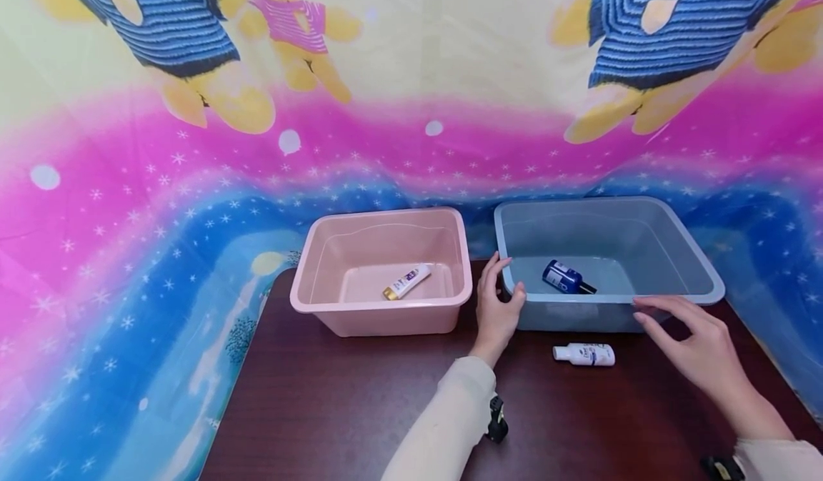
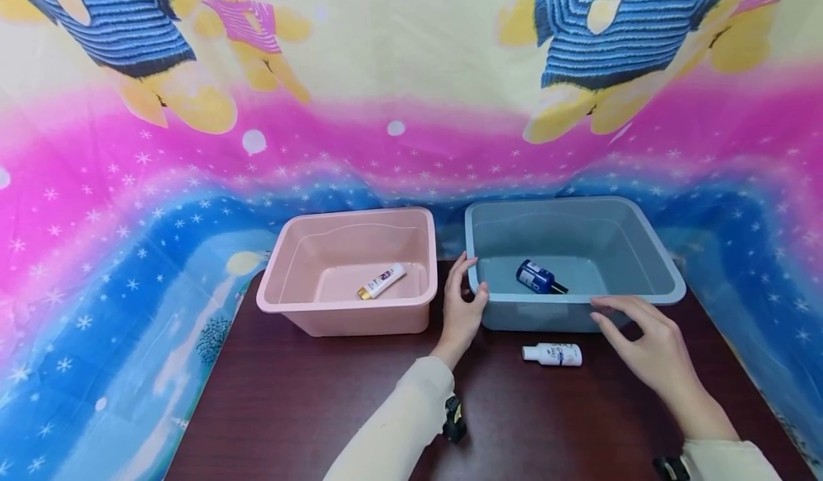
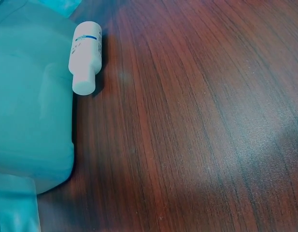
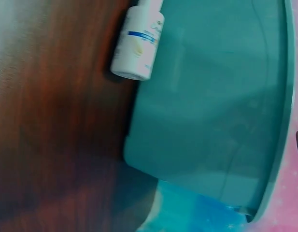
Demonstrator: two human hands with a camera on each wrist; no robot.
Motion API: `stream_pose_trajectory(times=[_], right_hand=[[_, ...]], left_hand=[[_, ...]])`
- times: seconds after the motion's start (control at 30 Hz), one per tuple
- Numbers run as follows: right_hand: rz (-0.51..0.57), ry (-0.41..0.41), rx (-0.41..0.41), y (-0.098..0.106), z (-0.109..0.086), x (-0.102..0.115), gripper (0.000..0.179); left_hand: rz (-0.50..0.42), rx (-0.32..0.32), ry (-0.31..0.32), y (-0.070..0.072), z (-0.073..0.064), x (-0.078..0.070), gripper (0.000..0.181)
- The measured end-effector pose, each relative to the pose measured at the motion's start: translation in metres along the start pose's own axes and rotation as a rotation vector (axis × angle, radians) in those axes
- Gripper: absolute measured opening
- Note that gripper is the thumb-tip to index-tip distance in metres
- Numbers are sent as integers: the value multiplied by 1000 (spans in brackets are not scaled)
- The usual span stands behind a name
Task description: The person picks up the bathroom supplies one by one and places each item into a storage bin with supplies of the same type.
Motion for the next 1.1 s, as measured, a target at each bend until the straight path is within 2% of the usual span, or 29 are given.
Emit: stream_pose_trajectory(times=[0.5,0.73,0.97,1.1], right_hand=[[19,-22,22,-27,-21,-11,44],[36,-104,59,-37,-28,-22,42],[47,-31,27,-49,-33,-20,41],[74,-65,44,-58,-37,-24,42]], left_hand=[[9,-18,-14,0,0,1,48],[-5,-6,4,0,1,2,50],[-3,-8,3,0,1,2,51],[-9,-8,9,0,1,2,53]])
Point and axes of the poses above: each hand's wrist, its own z-axis towards the middle knuckle, its own y-axis out of the back of the hand, x = y × z, the point moved 7 cm from there along z, towards the middle knuckle, and after that the axes turned 15 degrees about x, right-handed, at the moved point
